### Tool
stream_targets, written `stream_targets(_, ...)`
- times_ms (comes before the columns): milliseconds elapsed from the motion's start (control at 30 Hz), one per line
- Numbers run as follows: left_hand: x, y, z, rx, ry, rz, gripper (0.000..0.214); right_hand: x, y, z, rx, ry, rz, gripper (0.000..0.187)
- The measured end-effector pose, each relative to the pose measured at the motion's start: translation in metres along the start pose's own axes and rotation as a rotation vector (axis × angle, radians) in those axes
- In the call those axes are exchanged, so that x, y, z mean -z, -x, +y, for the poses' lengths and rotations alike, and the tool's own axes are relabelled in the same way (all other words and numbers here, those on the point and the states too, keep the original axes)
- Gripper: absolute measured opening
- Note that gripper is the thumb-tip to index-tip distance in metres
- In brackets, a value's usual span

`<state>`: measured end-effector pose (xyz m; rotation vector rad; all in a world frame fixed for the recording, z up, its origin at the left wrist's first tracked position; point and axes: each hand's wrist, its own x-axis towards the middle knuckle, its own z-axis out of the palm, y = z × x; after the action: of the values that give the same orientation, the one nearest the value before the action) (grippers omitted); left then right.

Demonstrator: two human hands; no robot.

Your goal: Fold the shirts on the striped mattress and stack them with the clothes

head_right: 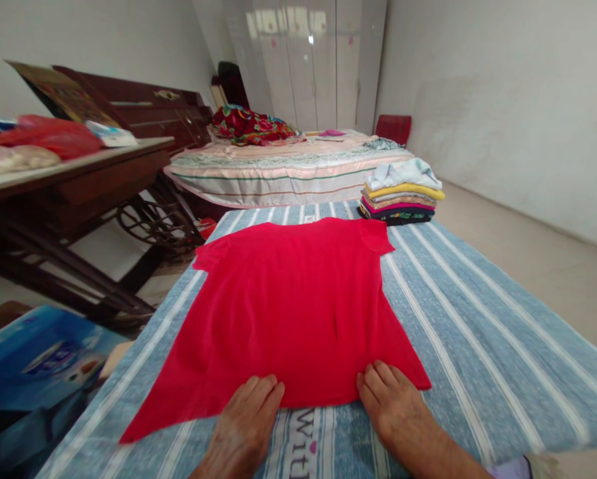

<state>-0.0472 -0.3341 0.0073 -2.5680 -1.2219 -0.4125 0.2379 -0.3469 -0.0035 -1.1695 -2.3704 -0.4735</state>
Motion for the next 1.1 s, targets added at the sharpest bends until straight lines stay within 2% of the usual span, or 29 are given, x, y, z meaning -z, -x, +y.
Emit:
stream_targets(167, -0.005, 0.001, -0.004, 0.005, 0.026, 0.064, 0.037, -0.005, -0.001, 0.001, -0.034, 0.001, 0.052, 0.037)
stream_targets(333, -0.007, 0.005, -0.006, -0.031, 0.02, 0.085, 0.037, 0.001, -0.003, -0.004, -0.081, -0.041, 0.081, 0.036)
stream_targets(467, -0.009, 0.005, -0.006, 0.005, 0.053, 0.087, 0.037, 0.013, -0.005, 0.004, -0.14, -0.195, -0.011, 0.023)
stream_targets(533, -0.011, 0.003, -0.005, 0.01, 0.075, 0.116, 0.037, 0.017, -0.006, 0.018, -0.229, -0.201, -0.031, 0.021)
stream_targets(633, -0.015, -0.001, -0.002, -0.008, 0.091, 0.149, 0.035, 0.018, -0.005, 0.046, -0.502, -0.026, -0.093, 0.026)
stream_targets(733, -0.018, -0.009, 0.006, -0.022, 0.088, 0.103, 0.037, 0.015, -0.005, 0.068, -0.778, 0.054, -0.307, 0.029)
stream_targets(867, -0.015, -0.034, 0.024, -0.043, 0.099, 0.023, 0.04, 0.008, -0.009, 0.081, -0.947, -0.086, -0.503, 0.024)
stream_targets(967, -0.007, -0.059, 0.04, -0.051, 0.126, -0.154, 0.038, 0.004, -0.01, 0.084, -0.994, -0.242, -0.501, 0.015)
stream_targets(1100, 0.002, -0.082, 0.056, -0.098, 0.179, -0.285, 0.03, 0.003, -0.003, 0.087, -1.104, -0.723, -0.312, 0.015)
